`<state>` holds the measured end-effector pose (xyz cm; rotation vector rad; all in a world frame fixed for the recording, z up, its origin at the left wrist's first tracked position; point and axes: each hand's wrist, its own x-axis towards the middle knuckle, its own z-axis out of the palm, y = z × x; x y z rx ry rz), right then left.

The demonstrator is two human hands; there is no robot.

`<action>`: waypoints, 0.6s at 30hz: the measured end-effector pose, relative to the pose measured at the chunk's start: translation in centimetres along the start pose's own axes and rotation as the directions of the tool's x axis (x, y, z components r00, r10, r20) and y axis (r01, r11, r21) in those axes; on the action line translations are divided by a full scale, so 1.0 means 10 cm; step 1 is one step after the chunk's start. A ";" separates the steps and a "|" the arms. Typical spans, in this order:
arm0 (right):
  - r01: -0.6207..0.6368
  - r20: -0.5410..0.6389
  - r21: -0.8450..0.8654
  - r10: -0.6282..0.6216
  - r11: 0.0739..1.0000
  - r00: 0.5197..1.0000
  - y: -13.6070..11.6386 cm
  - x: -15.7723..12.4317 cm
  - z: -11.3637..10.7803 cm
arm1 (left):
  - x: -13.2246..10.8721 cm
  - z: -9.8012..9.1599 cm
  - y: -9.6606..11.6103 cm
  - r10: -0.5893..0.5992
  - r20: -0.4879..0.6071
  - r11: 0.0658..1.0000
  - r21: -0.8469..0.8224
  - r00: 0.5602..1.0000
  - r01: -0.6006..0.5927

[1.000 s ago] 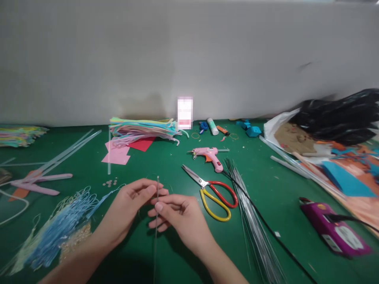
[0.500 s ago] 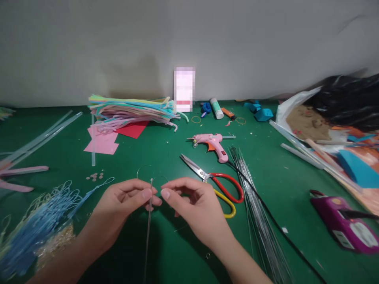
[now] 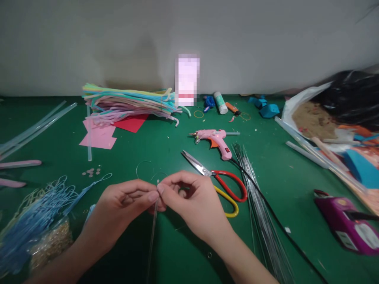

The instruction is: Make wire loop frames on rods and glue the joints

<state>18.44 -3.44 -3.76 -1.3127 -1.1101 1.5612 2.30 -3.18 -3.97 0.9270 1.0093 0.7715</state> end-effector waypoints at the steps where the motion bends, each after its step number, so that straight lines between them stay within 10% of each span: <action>1: -0.001 -0.002 -0.001 0.001 1.000 1.000 0.00 0.00 0.00 | 0.00 0.00 -0.01 -0.005 0.002 1.000 -0.004 1.000 0.005; 18: -0.109 0.122 0.256 0.080 0.960 0.989 0.08 0.01 -0.07 | 0.01 -0.02 -0.04 -0.039 0.121 0.990 -0.127 0.992 0.055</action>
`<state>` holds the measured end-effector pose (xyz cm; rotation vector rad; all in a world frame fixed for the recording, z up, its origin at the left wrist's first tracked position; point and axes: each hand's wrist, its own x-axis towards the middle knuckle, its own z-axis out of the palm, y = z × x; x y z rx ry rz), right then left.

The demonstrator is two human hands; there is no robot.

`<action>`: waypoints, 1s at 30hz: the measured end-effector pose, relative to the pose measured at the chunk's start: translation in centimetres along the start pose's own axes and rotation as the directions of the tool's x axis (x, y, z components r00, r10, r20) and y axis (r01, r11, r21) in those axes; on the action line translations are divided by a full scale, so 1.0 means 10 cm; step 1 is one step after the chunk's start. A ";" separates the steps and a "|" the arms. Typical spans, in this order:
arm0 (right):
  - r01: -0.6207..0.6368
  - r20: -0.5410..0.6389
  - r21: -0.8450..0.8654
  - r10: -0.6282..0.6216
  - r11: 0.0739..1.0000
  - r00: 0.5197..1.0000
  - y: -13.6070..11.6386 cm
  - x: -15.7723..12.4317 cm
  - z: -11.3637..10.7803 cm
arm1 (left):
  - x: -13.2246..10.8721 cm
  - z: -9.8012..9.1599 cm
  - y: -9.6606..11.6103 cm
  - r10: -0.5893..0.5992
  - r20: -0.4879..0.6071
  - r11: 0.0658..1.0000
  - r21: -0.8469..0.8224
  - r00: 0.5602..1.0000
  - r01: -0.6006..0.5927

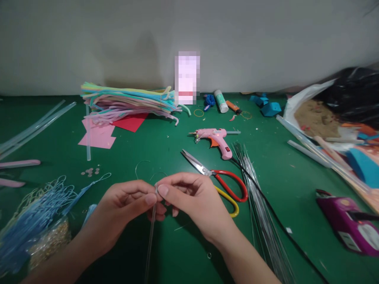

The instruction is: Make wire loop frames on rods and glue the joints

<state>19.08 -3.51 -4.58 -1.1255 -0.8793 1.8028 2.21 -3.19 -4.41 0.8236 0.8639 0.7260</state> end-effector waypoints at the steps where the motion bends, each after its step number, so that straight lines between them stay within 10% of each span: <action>1: -0.010 0.016 0.020 0.010 1.000 1.000 0.00 0.00 -0.01 | 0.00 0.00 0.00 0.002 0.013 1.000 -0.009 1.000 -0.002; 30: 0.003 -0.027 0.081 -0.001 0.997 1.000 0.03 0.03 0.07 | -0.05 0.12 -0.06 -0.099 0.117 0.961 -0.248 0.988 0.125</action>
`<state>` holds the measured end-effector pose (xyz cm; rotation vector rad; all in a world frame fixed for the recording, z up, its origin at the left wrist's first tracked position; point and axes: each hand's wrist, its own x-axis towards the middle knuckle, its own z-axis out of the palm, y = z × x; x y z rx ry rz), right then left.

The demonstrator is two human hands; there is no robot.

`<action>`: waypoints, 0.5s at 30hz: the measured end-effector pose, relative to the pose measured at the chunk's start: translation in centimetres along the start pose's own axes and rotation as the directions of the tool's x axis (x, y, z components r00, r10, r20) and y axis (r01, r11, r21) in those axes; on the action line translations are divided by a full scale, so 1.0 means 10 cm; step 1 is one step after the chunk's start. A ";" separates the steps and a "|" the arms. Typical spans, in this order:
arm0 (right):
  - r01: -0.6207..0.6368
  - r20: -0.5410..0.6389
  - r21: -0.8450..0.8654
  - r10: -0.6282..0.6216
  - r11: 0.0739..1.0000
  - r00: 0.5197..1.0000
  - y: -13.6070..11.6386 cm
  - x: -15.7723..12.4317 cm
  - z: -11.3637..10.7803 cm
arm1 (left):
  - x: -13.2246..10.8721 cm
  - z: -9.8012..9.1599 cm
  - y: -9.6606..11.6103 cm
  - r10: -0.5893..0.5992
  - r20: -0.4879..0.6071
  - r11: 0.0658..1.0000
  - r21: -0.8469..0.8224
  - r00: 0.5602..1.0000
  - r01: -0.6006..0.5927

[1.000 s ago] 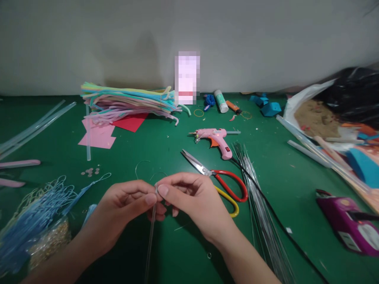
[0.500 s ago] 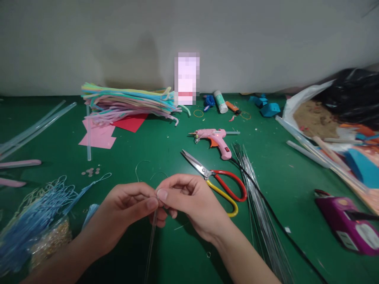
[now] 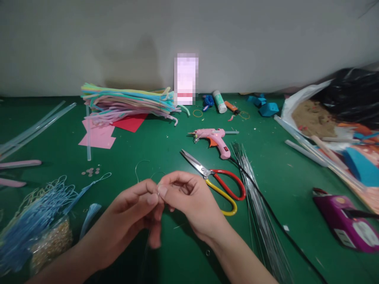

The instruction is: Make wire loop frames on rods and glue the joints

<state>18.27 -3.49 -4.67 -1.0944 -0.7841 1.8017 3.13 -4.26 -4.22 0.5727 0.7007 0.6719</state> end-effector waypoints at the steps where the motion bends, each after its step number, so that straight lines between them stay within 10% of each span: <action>1: 0.013 -0.015 0.003 -0.013 1.000 1.000 0.01 0.00 0.00 | -0.01 0.02 0.00 -0.026 -0.007 0.999 -0.035 1.000 0.026; 15: 0.122 0.123 -0.012 -0.119 0.992 0.985 -0.01 -0.03 -0.13 | -0.10 0.09 0.25 -0.193 0.044 0.975 -0.106 0.980 0.197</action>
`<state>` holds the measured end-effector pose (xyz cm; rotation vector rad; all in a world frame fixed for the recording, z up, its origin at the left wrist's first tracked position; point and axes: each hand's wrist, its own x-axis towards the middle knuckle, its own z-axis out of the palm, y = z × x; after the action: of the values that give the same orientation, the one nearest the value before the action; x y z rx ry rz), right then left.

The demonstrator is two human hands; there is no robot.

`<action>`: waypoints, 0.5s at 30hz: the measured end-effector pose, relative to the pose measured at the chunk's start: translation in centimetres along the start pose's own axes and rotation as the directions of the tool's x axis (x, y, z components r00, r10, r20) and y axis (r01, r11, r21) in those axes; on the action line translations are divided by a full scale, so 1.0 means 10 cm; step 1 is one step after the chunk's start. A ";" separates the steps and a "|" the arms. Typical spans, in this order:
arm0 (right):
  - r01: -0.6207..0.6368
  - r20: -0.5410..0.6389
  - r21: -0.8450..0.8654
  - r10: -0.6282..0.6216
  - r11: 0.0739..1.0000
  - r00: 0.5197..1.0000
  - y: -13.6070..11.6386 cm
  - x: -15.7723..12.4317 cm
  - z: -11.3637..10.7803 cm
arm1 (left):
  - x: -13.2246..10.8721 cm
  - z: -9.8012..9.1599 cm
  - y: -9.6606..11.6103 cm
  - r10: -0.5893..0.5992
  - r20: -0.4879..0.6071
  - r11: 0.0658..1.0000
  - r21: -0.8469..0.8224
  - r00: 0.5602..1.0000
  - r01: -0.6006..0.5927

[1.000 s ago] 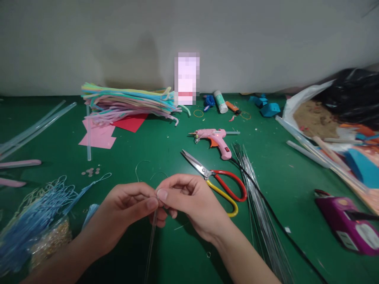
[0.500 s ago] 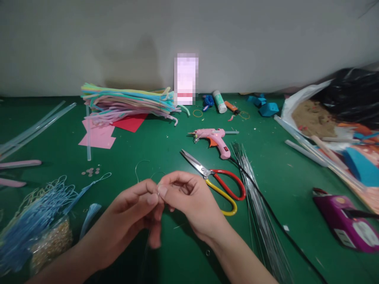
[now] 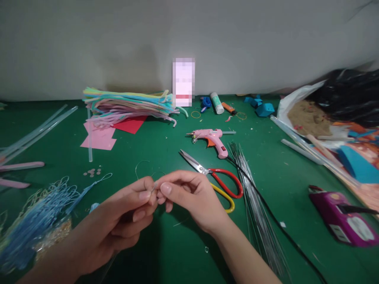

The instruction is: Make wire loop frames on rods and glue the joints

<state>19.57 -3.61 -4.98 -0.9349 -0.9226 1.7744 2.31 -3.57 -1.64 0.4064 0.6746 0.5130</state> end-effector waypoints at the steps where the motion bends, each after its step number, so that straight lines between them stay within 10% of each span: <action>1: 0.007 0.002 0.004 -0.007 1.000 1.000 0.01 0.00 0.00 | 0.00 0.00 0.01 -0.010 0.007 1.000 0.009 1.000 0.010; 15: 0.143 0.142 0.034 -0.146 0.989 0.979 0.05 0.03 -0.06 | 0.00 -0.03 -0.01 -0.105 0.056 0.993 0.052 0.993 0.102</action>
<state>19.84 -3.39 -5.73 -0.7131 -1.0328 1.7413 2.17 -3.58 -1.94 0.4286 0.6493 0.3851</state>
